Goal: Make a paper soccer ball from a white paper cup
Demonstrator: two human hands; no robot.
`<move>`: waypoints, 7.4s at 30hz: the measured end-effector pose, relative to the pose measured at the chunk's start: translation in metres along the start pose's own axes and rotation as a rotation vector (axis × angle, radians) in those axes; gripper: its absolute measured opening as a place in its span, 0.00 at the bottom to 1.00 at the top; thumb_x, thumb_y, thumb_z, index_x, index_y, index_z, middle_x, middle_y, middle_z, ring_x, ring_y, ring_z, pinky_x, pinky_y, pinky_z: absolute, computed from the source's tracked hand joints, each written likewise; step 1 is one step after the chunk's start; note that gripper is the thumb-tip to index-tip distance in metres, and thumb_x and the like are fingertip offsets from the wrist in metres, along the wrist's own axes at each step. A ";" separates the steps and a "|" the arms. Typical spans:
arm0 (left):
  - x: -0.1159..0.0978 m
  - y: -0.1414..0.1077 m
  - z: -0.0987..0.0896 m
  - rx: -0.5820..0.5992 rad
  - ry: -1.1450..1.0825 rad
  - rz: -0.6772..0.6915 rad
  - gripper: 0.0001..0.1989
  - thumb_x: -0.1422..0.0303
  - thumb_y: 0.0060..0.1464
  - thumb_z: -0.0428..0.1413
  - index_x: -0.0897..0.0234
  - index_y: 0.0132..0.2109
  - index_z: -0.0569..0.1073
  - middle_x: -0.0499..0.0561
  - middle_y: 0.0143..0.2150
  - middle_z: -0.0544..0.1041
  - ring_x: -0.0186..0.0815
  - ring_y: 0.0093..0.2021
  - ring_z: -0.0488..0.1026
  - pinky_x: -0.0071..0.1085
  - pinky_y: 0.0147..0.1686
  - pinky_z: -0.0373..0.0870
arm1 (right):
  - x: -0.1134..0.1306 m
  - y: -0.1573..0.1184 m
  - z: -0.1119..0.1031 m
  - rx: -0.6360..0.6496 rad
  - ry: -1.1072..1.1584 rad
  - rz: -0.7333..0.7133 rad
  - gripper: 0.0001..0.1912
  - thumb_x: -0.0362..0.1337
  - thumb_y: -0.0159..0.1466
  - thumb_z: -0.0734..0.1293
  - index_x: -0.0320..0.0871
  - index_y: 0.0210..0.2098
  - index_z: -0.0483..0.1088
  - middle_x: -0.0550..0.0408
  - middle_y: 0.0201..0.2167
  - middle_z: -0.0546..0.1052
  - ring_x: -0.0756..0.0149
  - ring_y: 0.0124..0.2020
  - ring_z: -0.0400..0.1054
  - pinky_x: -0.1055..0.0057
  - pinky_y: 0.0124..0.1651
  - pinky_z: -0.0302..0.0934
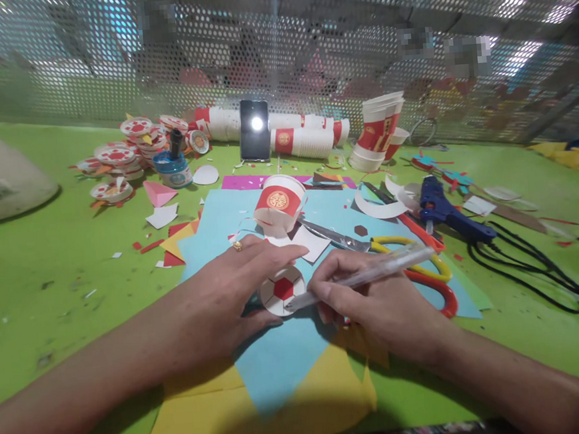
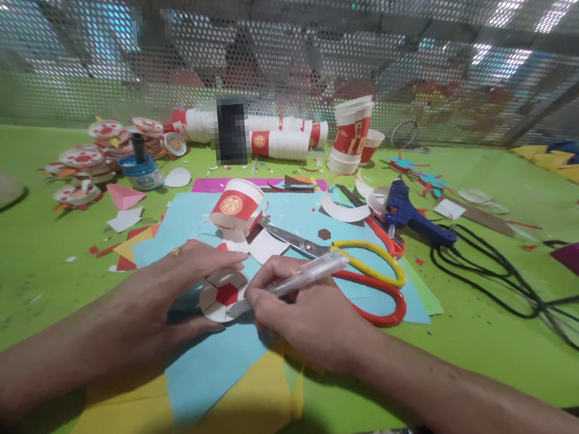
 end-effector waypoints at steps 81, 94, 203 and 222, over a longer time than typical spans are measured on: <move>-0.004 0.001 -0.016 0.120 -0.115 -0.069 0.35 0.70 0.56 0.58 0.51 0.67 0.55 0.50 0.66 0.69 0.43 0.63 0.69 0.38 0.62 0.68 | -0.012 0.007 -0.012 -0.100 0.302 -0.033 0.12 0.45 0.63 0.73 0.44 0.38 0.71 0.57 0.25 0.79 0.70 0.25 0.73 0.75 0.29 0.68; -0.011 0.004 -0.007 0.128 -0.208 -0.013 0.33 0.68 0.59 0.60 0.50 0.67 0.58 0.49 0.67 0.69 0.39 0.63 0.69 0.34 0.62 0.67 | -0.007 0.002 0.003 0.051 0.463 -0.059 0.14 0.37 0.57 0.78 0.45 0.36 0.70 0.62 0.27 0.76 0.73 0.25 0.72 0.76 0.30 0.69; 0.006 0.004 0.002 0.219 -0.026 -0.114 0.21 0.67 0.60 0.57 0.53 0.59 0.65 0.48 0.48 0.76 0.39 0.44 0.73 0.31 0.39 0.67 | -0.003 0.001 -0.004 -0.077 0.055 0.004 0.09 0.40 0.59 0.69 0.43 0.24 0.70 0.60 0.19 0.71 0.73 0.21 0.58 0.73 0.24 0.52; 0.007 0.003 0.001 0.210 -0.065 -0.119 0.21 0.67 0.58 0.58 0.52 0.58 0.67 0.49 0.50 0.76 0.41 0.47 0.73 0.33 0.41 0.69 | -0.003 -0.001 -0.004 -0.070 0.075 0.007 0.09 0.39 0.58 0.68 0.43 0.23 0.69 0.61 0.17 0.69 0.73 0.20 0.57 0.73 0.23 0.51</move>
Point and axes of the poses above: each hand's wrist, its own y-axis towards the middle knuckle, its own z-axis out of the palm, x = y × z, the point moved 6 cm from there along y, towards the middle knuckle
